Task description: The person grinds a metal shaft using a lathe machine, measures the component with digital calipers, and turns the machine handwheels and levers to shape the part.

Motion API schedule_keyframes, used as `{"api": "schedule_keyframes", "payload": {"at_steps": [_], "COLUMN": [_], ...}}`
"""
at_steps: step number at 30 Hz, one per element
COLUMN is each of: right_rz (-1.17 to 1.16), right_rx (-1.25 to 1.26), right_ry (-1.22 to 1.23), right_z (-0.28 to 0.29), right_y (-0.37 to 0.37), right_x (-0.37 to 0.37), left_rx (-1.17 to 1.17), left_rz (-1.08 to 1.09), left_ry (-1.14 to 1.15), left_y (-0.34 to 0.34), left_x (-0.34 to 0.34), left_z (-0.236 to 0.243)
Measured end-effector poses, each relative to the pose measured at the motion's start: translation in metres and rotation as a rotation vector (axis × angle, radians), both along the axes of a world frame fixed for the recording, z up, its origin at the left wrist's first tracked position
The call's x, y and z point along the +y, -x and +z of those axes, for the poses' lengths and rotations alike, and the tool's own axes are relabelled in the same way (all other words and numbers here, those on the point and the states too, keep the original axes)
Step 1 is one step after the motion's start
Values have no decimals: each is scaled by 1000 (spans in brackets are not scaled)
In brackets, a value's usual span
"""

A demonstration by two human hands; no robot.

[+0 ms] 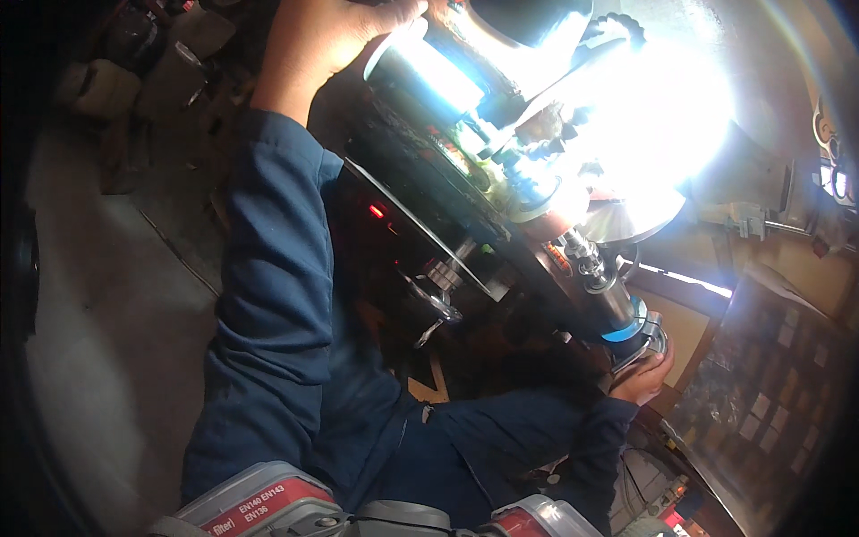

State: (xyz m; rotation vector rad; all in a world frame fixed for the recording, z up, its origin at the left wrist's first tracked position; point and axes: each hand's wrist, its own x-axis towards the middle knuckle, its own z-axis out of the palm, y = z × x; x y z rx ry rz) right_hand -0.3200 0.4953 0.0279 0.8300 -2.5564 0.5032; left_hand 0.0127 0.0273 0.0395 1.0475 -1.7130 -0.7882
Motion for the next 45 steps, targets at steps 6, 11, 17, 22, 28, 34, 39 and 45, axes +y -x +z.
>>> {"api": "schedule_keyframes", "payload": {"at_steps": [6,11,17,22,28,34,39,45], "right_rz": [-30,30,83,63,76,116,155,191], "right_rx": [43,123,-88,-111,-100,-109,-132,-145], "right_ry": [103,158,394,384,325,296,288,304], "right_z": [-12,-23,-92,-95,-87,-86,-87,-81], "right_y": [-21,-24,33,30,24,22,22,23], "right_x": [-5,2,100,80,39,3,-22,-50], "left_rx": [-20,14,67,53,7,67,27,-338], "left_rz": [-7,-46,-101,-79,-40,-92,-94,-292], "left_ry": [-27,-59,-77,-78,-84,-69,-51,173], "left_y": [4,3,5,5,11,10,7,3], "left_x": [1,-2,0,0,2,-1,2,-23], "left_z": [2,-1,0,-2,1,-2,3,-5]}}
